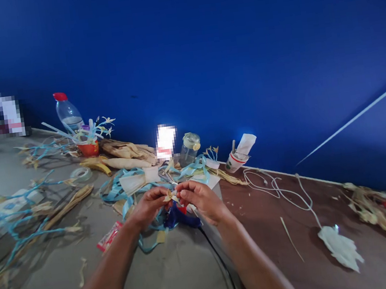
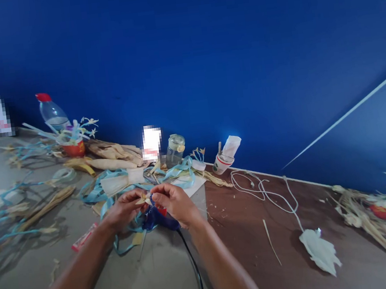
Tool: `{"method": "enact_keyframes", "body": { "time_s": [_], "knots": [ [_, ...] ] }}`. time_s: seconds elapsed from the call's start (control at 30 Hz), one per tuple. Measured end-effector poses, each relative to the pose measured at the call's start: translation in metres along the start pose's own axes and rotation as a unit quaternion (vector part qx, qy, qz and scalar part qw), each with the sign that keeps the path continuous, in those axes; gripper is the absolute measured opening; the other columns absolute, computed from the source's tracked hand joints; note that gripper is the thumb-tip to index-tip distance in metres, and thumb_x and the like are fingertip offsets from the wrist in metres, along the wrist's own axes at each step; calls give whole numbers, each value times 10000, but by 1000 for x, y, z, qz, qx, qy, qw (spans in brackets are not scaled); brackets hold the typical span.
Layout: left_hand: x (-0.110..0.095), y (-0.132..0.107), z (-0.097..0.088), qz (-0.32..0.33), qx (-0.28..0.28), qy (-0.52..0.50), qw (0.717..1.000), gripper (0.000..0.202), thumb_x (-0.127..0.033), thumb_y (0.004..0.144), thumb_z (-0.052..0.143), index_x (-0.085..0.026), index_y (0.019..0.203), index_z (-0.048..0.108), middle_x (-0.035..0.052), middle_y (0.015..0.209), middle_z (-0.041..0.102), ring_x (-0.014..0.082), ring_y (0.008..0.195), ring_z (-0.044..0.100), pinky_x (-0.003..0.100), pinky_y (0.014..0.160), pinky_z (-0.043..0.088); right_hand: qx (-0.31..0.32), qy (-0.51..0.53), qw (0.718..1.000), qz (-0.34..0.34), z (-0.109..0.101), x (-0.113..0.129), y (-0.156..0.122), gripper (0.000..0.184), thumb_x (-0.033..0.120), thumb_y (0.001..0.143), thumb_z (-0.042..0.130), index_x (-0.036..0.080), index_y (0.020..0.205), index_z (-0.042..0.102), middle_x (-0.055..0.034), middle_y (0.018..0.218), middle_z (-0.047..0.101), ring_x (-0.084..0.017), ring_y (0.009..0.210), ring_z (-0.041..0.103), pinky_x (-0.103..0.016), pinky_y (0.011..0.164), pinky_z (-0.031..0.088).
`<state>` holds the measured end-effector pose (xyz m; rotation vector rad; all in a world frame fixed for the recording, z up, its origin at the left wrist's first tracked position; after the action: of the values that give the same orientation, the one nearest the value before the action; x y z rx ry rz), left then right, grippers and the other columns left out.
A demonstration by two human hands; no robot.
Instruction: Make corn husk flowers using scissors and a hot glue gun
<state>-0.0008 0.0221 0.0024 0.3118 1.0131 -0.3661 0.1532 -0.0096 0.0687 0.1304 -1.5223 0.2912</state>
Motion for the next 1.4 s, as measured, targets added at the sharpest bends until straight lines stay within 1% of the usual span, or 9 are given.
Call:
{"method": "enact_keyframes", "body": {
  "time_s": [0.13, 0.23, 0.37, 0.47, 0.63, 0.8, 0.97, 1.13, 1.4],
  "knots": [
    [3, 0, -1, 3, 11, 29, 1000, 179, -307, 642, 790, -164, 700, 700, 21, 628, 601, 125, 558, 530, 251, 544, 382, 1, -21, 999, 32, 1, -1, -2, 299, 408, 659, 729, 161, 778, 610, 34, 613, 572, -89, 545, 500, -219, 547, 406],
    [5, 0, -2, -9, 21, 44, 999, 164, -308, 669, 774, -164, 707, 705, 26, 630, 604, 126, 563, 532, 247, 543, 387, -10, -40, 999, 34, 0, -3, 0, 285, 420, 687, 701, 152, 711, 606, 39, 567, 548, -79, 512, 470, -213, 522, 373],
    [7, -1, -2, -21, 31, 56, 998, 183, -319, 686, 766, -151, 730, 710, 29, 628, 611, 121, 562, 532, 242, 550, 395, -11, -34, 999, 27, 0, -5, 1, 259, 390, 700, 681, 145, 658, 612, 31, 565, 561, -71, 503, 460, -213, 520, 355],
    [7, -1, -1, -26, 43, 51, 997, 214, -328, 679, 774, -133, 731, 702, 27, 619, 614, 118, 561, 539, 235, 553, 396, -24, -6, 999, 34, 1, -7, 2, 246, 382, 668, 698, 146, 661, 630, 29, 561, 573, -74, 495, 463, -213, 502, 341],
    [4, -1, 1, -11, 43, 14, 999, 222, -329, 660, 788, -139, 696, 679, 19, 634, 610, 116, 562, 552, 226, 538, 389, -28, 85, 995, 47, 4, -10, 3, 263, 386, 594, 757, 153, 648, 649, 34, 543, 581, -68, 472, 446, -211, 485, 324],
    [2, -2, 2, -19, 41, -5, 999, 212, -308, 643, 800, -146, 677, 668, 13, 634, 600, 118, 562, 553, 230, 547, 404, -13, 159, 984, 80, 9, -13, 4, 257, 352, 558, 799, 150, 634, 660, 44, 512, 556, -51, 458, 410, -196, 470, 271],
    [1, -4, 2, -34, 26, -16, 999, 215, -294, 619, 814, -143, 685, 676, 19, 629, 608, 112, 546, 540, 223, 530, 387, 31, 211, 974, 79, 12, -11, 4, 267, 358, 582, 807, 135, 681, 697, 33, 545, 565, -50, 483, 427, -196, 484, 281],
    [1, -4, 2, -39, 19, -35, 998, 176, -262, 641, 800, -140, 699, 688, 29, 638, 621, 118, 557, 549, 224, 540, 398, 63, 241, 966, 70, 11, -14, 4, 258, 327, 600, 799, 130, 744, 714, 6, 604, 599, -69, 524, 474, -204, 508, 321],
    [-2, -3, 4, -37, 13, -54, 998, 161, -222, 629, 807, -138, 712, 698, 33, 671, 642, 109, 558, 553, 222, 549, 405, 54, 249, 965, 69, 10, -18, 6, 173, 251, 604, 743, 130, 726, 719, 10, 575, 588, -61, 497, 468, -188, 504, 336]
  ]
}}
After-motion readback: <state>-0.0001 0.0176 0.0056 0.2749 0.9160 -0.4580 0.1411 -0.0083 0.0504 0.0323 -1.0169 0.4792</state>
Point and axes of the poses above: each hand's wrist, its own y-axis towards the middle knuckle, its own z-axis out of the palm, x = y × z, the point moved 3 cm from there along y, towards the middle knuckle
